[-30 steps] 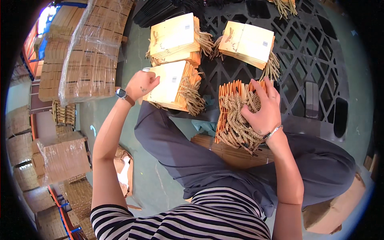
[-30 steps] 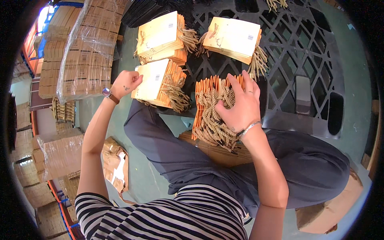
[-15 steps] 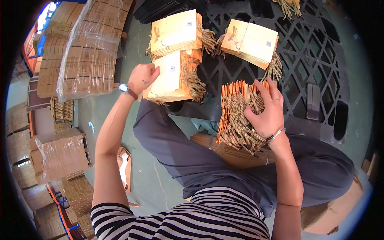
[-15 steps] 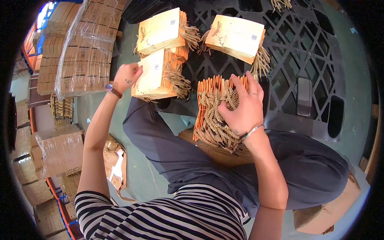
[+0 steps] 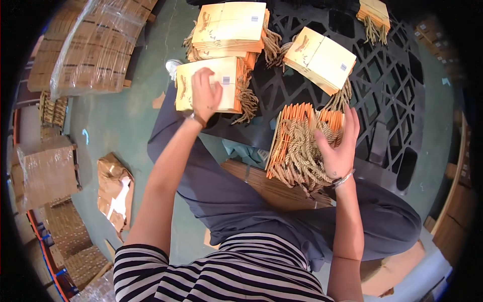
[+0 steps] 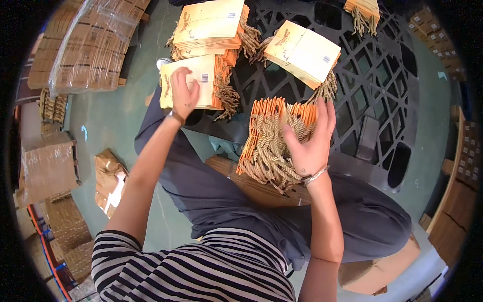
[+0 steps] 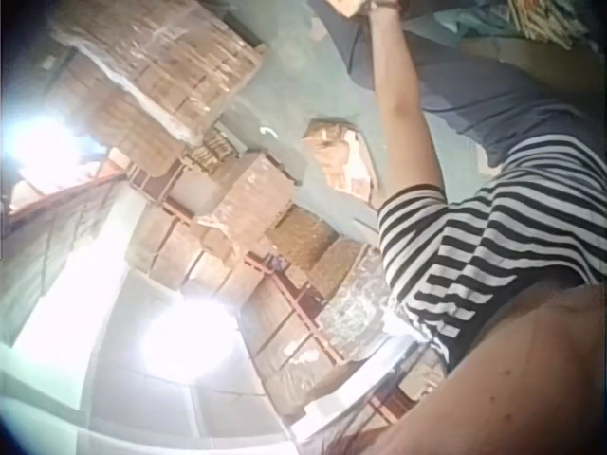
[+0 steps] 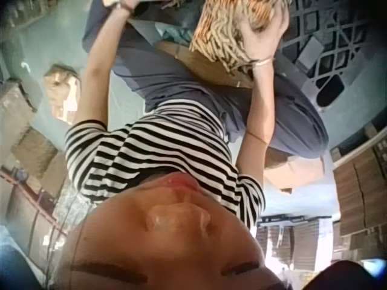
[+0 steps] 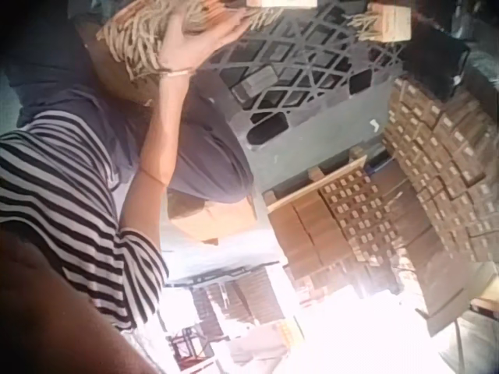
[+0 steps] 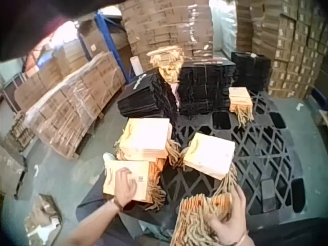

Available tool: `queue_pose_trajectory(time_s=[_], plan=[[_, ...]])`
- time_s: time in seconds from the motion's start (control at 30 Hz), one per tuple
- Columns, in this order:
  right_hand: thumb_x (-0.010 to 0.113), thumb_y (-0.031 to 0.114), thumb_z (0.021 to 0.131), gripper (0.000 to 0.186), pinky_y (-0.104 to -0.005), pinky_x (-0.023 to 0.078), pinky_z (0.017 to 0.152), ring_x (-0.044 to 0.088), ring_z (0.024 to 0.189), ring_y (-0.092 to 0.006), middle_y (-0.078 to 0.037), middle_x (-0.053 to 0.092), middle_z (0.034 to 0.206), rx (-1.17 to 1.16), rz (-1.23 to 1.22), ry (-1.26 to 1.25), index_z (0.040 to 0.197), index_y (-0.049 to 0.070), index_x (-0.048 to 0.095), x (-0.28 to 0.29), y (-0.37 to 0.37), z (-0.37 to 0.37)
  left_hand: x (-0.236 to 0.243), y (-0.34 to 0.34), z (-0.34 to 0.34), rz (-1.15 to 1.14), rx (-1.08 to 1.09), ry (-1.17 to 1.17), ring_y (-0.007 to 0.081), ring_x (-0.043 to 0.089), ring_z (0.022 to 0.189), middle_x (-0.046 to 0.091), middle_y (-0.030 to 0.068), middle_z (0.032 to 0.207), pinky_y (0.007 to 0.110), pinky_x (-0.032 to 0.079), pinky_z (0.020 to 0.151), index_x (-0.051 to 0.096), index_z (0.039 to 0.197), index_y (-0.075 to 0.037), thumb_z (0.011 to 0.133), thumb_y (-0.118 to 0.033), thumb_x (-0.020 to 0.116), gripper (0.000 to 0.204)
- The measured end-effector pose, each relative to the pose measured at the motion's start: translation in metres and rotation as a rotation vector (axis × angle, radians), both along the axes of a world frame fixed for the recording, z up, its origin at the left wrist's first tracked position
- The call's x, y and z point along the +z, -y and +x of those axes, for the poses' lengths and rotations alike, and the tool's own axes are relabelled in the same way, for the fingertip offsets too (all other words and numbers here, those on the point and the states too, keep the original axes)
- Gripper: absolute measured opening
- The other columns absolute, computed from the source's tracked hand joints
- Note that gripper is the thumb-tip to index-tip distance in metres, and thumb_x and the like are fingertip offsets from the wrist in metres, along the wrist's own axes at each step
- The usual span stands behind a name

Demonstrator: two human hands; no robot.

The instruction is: The recorder is sorting and inspecting bundles of paper shopping bags with string handles.

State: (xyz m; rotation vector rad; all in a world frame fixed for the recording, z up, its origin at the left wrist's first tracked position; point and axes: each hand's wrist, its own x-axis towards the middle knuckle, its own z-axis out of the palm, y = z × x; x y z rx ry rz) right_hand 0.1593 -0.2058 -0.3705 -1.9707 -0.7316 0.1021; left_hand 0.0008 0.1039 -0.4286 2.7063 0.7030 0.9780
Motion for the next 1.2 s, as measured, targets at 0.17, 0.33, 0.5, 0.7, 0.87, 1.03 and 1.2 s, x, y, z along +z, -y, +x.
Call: queue_pose_trajectory(time_s=[0.17,0.33,0.5,0.7,0.87,1.03,1.2], plan=[[0.053,0.026,0.087,0.049,-0.0378,0.038,0.096,0.047,0.113,-0.0272,-0.016,0.048,0.126,0.1,0.263,-0.595,0.127,-0.001,0.045,-0.019,-0.002,0.001,-0.034,0.13,-0.015,-1.155,-0.162,0.014,0.019,0.052,0.094,0.054,0.0099,0.111,0.03,0.042,0.084,0.048,0.117,-0.003,0.095,-0.028,0.04,0.034],[0.041,0.036,0.094,0.049,-0.0349,0.039,0.096,0.051,0.11,-0.0214,-0.011,0.054,0.12,0.197,0.463,-1.156,0.127,0.001,0.045,-0.042,0.007,-0.001,-0.028,0.161,0.009,-1.875,-0.225,0.177,0.0179,0.047,0.11,0.048,0.0093,0.128,0.031,0.038,0.094,0.042,0.131,-0.006,0.097,-0.042,0.031,0.05],[0.038,0.038,0.096,0.049,-0.0341,0.041,0.093,0.055,0.102,-0.021,-0.012,0.056,0.117,0.199,0.666,-1.483,0.125,0.0,0.047,-0.027,-0.007,-0.017,0.008,0.169,0.025,-2.074,-0.283,0.205,0.0178,0.04,0.121,0.04,0.0084,0.137,0.032,0.032,0.1,0.035,0.138,-0.009,0.098,-0.043,0.028,0.053],[0.038,0.037,0.096,0.045,-0.0345,0.043,0.091,0.055,0.1,-0.0207,-0.014,0.055,0.119,0.264,0.383,-0.767,0.122,0.001,0.049,-0.008,0.025,-0.026,0.02,0.188,0.001,-1.598,-0.376,0.338,0.021,0.023,0.134,0.022,0.0095,0.148,0.034,0.017,0.109,0.017,0.144,-0.004,0.096,-0.039,0.032,0.062],[0.042,0.027,0.095,0.034,-0.0322,0.045,0.086,0.056,0.094,-0.0189,-0.013,0.057,0.115,0.173,0.754,-0.89,0.115,0.003,0.052,-0.043,0.019,-0.027,0.026,0.187,-0.003,-1.393,-0.524,0.497,0.0237,0.019,0.136,0.018,0.0121,0.149,0.035,0.013,0.111,0.014,0.144,-0.001,0.094,-0.03,0.031,0.06],[0.043,0.02,0.094,0.026,-0.0294,0.046,0.082,0.056,0.086,-0.0162,-0.011,0.059,0.107,0.063,0.615,-0.826,0.109,0.002,0.053,-0.134,0.024,-0.044,-0.059,0.203,-0.015,-1.331,-0.406,0.43,0.0252,0.018,0.136,0.017,0.0134,0.149,0.036,0.013,0.111,0.012,0.144,-0.001,0.093,-0.024,0.031,0.059],[0.046,0.015,0.092,0.019,-0.0259,0.047,0.077,0.056,0.08,-0.0141,-0.009,0.06,0.099,-0.011,0.575,-1.027,0.099,0.001,0.055,-0.127,0.024,-0.04,-0.062,0.202,-0.011,-1.437,-0.31,0.475,0.0251,0.025,0.134,0.024,0.0141,0.147,0.034,0.017,0.11,0.021,0.142,0.001,0.093,-0.025,0.035,0.058]])
